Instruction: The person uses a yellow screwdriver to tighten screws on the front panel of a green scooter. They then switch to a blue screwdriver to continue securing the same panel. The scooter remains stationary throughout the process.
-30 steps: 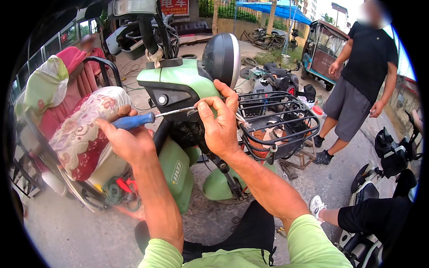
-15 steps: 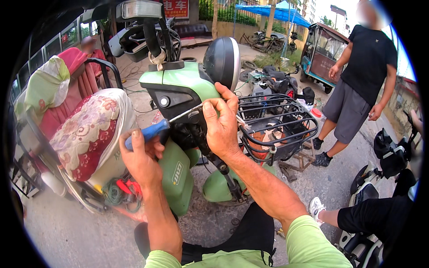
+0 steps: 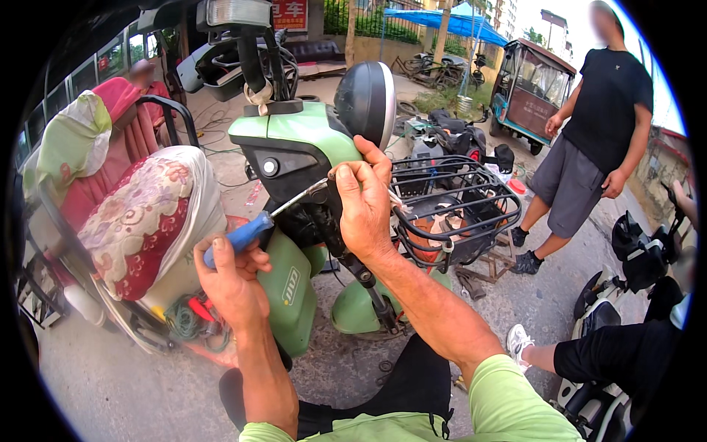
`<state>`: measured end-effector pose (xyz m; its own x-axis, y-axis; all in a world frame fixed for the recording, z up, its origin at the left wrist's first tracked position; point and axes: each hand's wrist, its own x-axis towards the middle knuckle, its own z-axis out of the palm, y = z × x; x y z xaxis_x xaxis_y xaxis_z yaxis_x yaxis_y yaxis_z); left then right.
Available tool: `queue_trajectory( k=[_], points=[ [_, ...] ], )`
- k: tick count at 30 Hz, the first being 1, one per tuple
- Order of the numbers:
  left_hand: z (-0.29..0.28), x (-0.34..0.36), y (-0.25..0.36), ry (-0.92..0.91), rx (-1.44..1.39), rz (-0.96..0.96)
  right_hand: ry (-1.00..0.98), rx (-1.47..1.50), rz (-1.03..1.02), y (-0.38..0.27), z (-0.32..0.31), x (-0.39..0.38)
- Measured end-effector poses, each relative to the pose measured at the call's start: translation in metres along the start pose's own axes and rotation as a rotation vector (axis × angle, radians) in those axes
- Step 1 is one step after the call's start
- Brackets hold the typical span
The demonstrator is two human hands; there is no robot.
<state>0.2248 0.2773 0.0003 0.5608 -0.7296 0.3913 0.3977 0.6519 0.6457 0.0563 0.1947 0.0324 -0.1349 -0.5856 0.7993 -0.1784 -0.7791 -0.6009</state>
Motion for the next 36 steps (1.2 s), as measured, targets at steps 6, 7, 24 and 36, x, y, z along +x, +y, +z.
queue_trajectory(
  k=[6, 7, 24, 36],
  points=[
    [0.0006, 0.0011, -0.0024, -0.010, 0.021, 0.007, -0.008, -0.014, -0.014, 0.0009, -0.0004, -0.0005],
    [0.0008, 0.0012, -0.0023, -0.012, 0.020, 0.007, -0.009, -0.022, -0.024, 0.0002, -0.0005, -0.0003],
    [-0.0044, -0.0025, -0.0026, -0.046, 0.013, 0.025, 0.001, -0.052, -0.030, 0.0009, 0.0010, -0.0010],
    [-0.0047, -0.0011, -0.0037, -0.063, 0.008, 0.041, -0.010, -0.059, -0.042, 0.0020, -0.0005, -0.0005]
  ],
)
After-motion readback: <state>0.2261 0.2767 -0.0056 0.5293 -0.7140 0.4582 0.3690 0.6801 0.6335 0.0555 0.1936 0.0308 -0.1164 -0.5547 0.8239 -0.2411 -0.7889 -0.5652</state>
